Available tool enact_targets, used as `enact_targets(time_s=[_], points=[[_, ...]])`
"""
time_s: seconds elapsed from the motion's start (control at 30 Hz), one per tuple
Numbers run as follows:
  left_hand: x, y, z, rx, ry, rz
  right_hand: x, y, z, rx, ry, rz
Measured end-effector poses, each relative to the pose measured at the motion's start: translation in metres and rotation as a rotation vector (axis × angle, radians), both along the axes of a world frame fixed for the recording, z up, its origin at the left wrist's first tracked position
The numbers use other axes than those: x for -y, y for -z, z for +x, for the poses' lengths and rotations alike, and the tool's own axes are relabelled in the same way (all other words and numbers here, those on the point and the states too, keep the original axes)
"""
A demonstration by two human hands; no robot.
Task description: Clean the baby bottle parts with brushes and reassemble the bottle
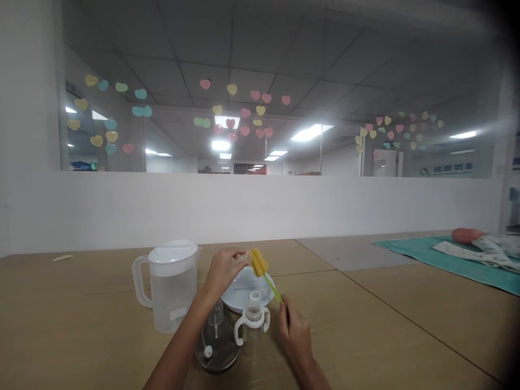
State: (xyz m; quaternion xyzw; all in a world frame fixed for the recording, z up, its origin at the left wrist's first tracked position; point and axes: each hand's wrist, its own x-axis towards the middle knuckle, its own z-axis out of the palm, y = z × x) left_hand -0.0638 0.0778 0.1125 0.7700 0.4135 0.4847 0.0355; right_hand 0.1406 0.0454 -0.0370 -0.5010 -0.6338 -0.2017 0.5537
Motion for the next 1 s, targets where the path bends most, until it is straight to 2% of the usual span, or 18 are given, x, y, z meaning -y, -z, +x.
enact_targets(time_s=[0.13,0.23,0.3,0.47,0.57,0.67,0.73,0.83,0.93,1.0], points=[[0.005,-0.005,0.000,0.005,0.059,0.068,0.000,0.001,0.001,-0.042,0.039,0.085],[0.009,-0.008,-0.001,-0.040,0.074,0.078,0.000,0.001,0.001,-0.030,0.008,0.026],[0.014,-0.011,-0.001,-0.064,0.065,0.051,0.000,0.001,0.001,-0.037,0.018,0.008],[0.033,-0.021,0.000,-0.125,-0.011,0.026,0.000,0.002,0.003,-0.067,0.051,0.117],[0.039,-0.026,0.002,-0.168,-0.034,0.051,-0.001,0.002,0.003,0.009,0.007,0.074],[0.039,-0.028,0.000,-0.168,-0.037,0.016,-0.004,0.002,0.002,0.100,0.058,-0.003],[0.035,-0.026,-0.006,-0.209,-0.063,-0.068,-0.007,0.002,0.003,0.093,0.132,-0.026],[0.026,-0.018,-0.016,-0.477,-0.132,-0.333,-0.009,0.002,0.005,0.038,0.190,-0.041],[0.012,-0.001,-0.020,-0.793,-0.161,-0.662,-0.008,0.001,0.005,0.036,0.172,-0.061],[0.000,0.012,-0.016,-0.882,-0.184,-0.799,-0.008,0.001,0.005,0.040,0.165,-0.071]])
